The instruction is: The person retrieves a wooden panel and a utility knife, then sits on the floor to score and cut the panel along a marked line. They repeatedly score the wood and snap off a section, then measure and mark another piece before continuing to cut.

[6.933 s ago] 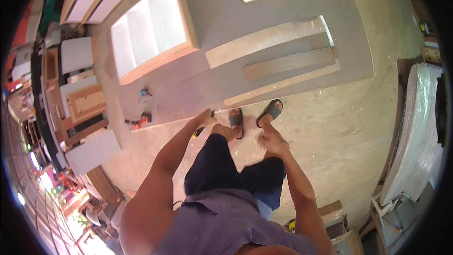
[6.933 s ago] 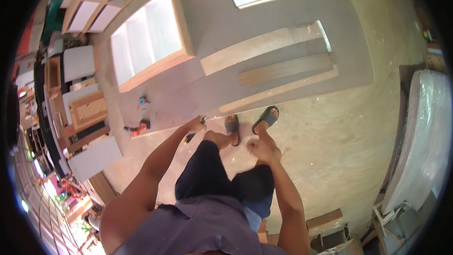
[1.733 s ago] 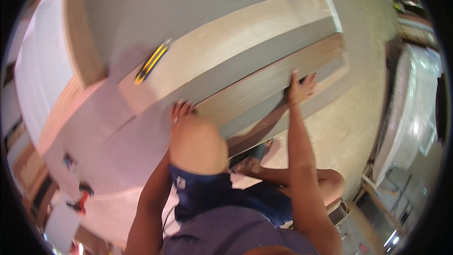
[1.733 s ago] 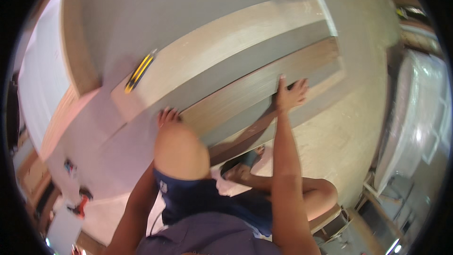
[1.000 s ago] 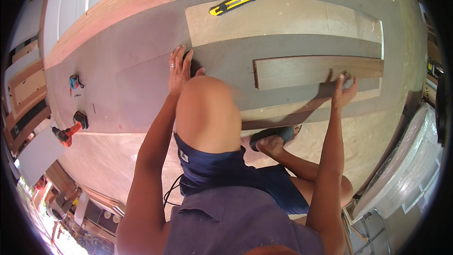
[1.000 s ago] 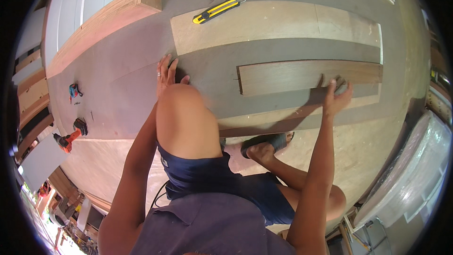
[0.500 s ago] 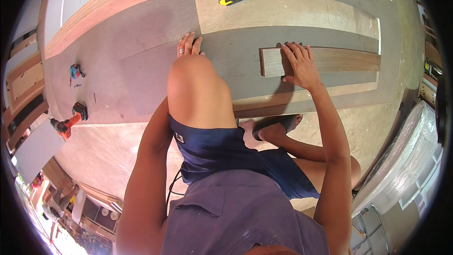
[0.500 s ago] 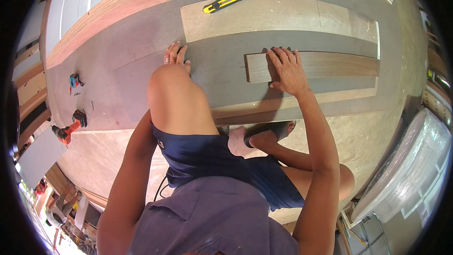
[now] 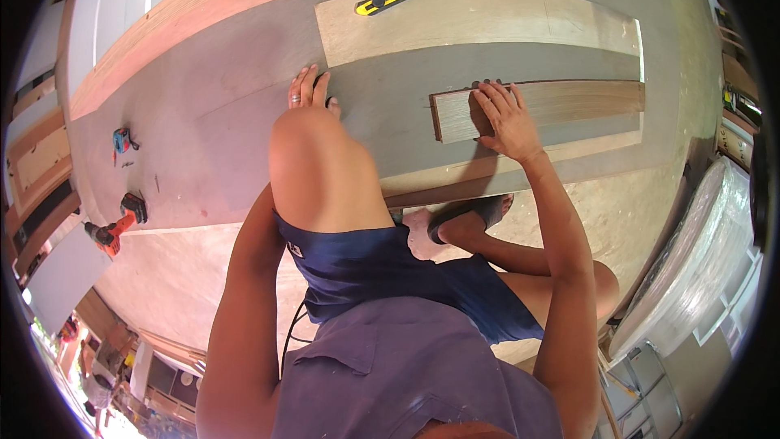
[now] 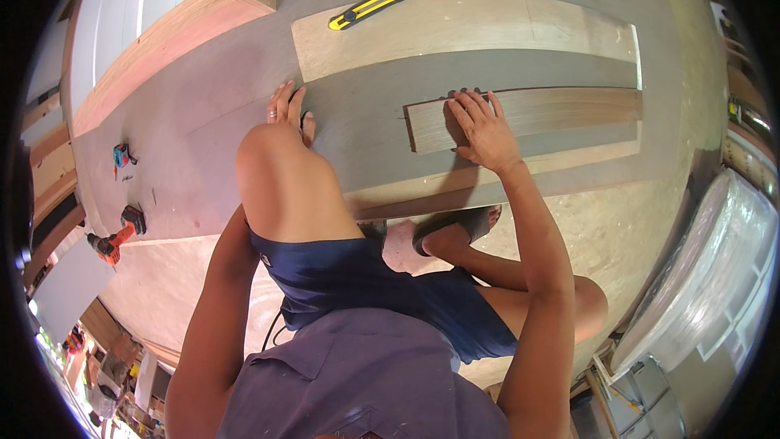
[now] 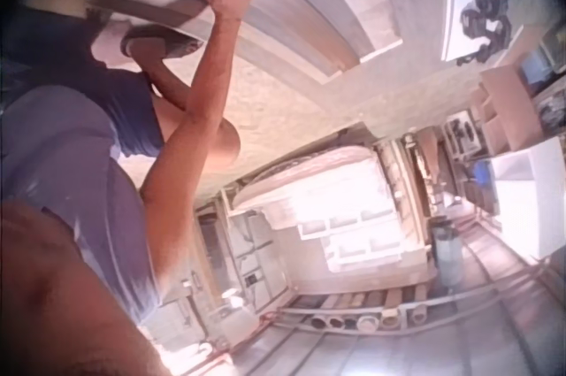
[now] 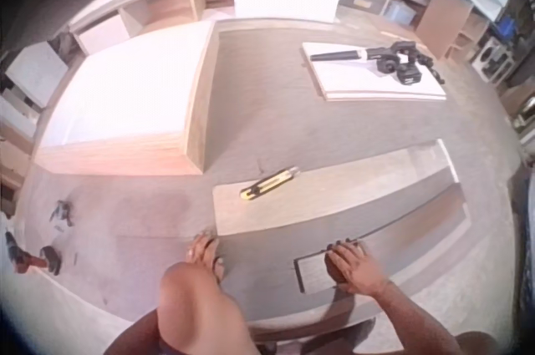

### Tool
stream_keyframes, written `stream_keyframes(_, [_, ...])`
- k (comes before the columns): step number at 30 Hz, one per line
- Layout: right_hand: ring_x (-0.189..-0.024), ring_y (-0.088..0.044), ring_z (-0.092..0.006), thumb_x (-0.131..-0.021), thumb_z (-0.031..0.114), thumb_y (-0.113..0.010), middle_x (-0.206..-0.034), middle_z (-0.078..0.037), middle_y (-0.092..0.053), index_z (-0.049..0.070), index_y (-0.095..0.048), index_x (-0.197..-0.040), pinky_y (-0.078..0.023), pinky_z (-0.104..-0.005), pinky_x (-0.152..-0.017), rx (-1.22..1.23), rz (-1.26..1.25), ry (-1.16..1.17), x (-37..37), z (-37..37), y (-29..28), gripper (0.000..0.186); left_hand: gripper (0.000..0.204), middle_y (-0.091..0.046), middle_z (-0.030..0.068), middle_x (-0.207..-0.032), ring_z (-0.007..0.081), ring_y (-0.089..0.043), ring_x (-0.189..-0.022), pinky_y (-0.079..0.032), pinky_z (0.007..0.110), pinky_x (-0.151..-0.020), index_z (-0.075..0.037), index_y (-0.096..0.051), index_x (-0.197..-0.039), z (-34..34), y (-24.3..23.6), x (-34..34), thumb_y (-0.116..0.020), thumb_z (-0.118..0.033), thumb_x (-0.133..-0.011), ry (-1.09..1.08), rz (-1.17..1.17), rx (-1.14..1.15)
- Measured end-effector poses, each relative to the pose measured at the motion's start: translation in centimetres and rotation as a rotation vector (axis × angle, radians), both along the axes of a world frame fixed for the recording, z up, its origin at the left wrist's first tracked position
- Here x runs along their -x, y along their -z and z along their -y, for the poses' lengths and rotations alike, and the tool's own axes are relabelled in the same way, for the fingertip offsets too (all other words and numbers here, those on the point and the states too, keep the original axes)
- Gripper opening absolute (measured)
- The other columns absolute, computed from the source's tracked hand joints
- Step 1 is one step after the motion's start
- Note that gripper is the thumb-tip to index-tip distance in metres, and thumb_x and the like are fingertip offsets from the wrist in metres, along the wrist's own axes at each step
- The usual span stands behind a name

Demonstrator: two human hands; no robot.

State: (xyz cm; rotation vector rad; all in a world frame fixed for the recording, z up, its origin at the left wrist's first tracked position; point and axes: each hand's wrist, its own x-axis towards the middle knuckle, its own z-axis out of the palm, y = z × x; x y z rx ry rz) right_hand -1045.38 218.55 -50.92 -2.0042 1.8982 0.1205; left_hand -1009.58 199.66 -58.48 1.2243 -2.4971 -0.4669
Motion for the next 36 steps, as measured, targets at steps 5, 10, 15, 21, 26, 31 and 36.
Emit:
stream_keyframes(5, [-0.140,-0.040,-0.0307,-0.058,0.024,-0.090,-0.148,-0.009,-0.045,0.013,-0.042,-0.146,-0.029,-0.0502,-0.117,-0.014,0.041,0.030,-0.2,0.9,-0.8,0.101,0.055,-0.045,0.0154,-0.150,0.0338,-0.036,-0.143,-0.033,0.049,-0.119,-0.003,-0.058,-0.134,0.0,0.7,-0.2,-0.067,-0.010,-0.080,0.009,-0.014,0.037])
stream_keyframes(10, [-0.134,-0.045,-0.0293,-0.058,0.025,-0.091,-0.144,-0.009,-0.047,0.014,-0.043,-0.145,-0.035,-0.0459,-0.108,-0.026,0.014,0.010,0.0,1.7,-1.1,0.101,0.055,-0.045,0.0161,-0.148,0.0346,-0.038,-0.142,-0.033,0.050,-0.118,-0.002,-0.058,-0.133,0.1,1.0,-0.2,-0.067,-0.009,-0.080,0.027,-0.030,0.052])
stream_keyframes(15, [-0.131,-0.046,-0.0292,-0.057,0.025,-0.092,-0.141,-0.008,-0.050,0.013,-0.043,-0.145,-0.035,-0.0466,-0.108,-0.031,0.047,0.039,0.3,2.7,-1.2,0.101,0.056,-0.045,0.0182,-0.147,0.0373,-0.038,-0.141,-0.033,0.054,-0.117,-0.002,-0.054,-0.134,0.1,0.7,0.0,-0.065,-0.007,-0.080,0.042,-0.055,0.066])
stream_keyframes(21, [-0.130,-0.046,-0.0285,-0.054,0.025,-0.091,-0.138,-0.008,-0.051,0.013,-0.046,-0.143,-0.033,-0.0476,-0.110,0.007,0.086,0.020,0.6,2.7,-1.0,0.100,0.054,-0.044,0.0193,-0.146,0.0396,-0.038,-0.140,-0.032,0.056,-0.116,-0.003,-0.052,-0.135,0.1,-0.4,0.6,-0.060,-0.005,-0.082,0.022,-0.009,0.034])
stream_keyframes(26, [-0.130,-0.046,-0.0281,-0.053,0.024,-0.090,-0.138,-0.007,-0.051,0.013,-0.046,-0.142,-0.032,-0.0487,-0.112,-0.020,0.117,0.039,0.9,3.0,-0.8,0.100,0.056,-0.044,0.0180,-0.148,0.0405,-0.039,-0.140,-0.033,0.056,-0.115,-0.003,-0.052,-0.135,0.0,-1.0,1.2,-0.060,-0.005,-0.080,-0.014,0.051,-0.006])
stream_keyframes(31, [-0.130,-0.046,-0.0285,-0.052,0.022,-0.091,-0.139,-0.007,-0.050,0.013,-0.047,-0.141,-0.030,-0.0502,-0.115,-0.044,0.132,0.051,1.1,3.3,-0.7,0.100,0.054,-0.040,0.0143,-0.150,0.0361,-0.034,-0.143,-0.030,0.055,-0.118,-0.005,-0.051,-0.137,0.4,1.2,-0.2,-0.065,-0.023,-0.088,0.033,0.086,0.042])
stream_keyframes(36, [-0.133,-0.044,-0.0277,-0.055,0.024,-0.091,-0.141,-0.005,-0.048,0.016,-0.045,-0.143,-0.029,-0.0508,-0.116,-0.054,0.150,0.055,1.3,2.9,-0.5,0.100,0.058,-0.041,0.0153,-0.150,0.0368,-0.035,-0.143,-0.030,0.055,-0.116,-0.006,-0.049,-0.139,0.3,0.8,0.6,-0.066,-0.034,-0.091,0.051,0.042,0.063])
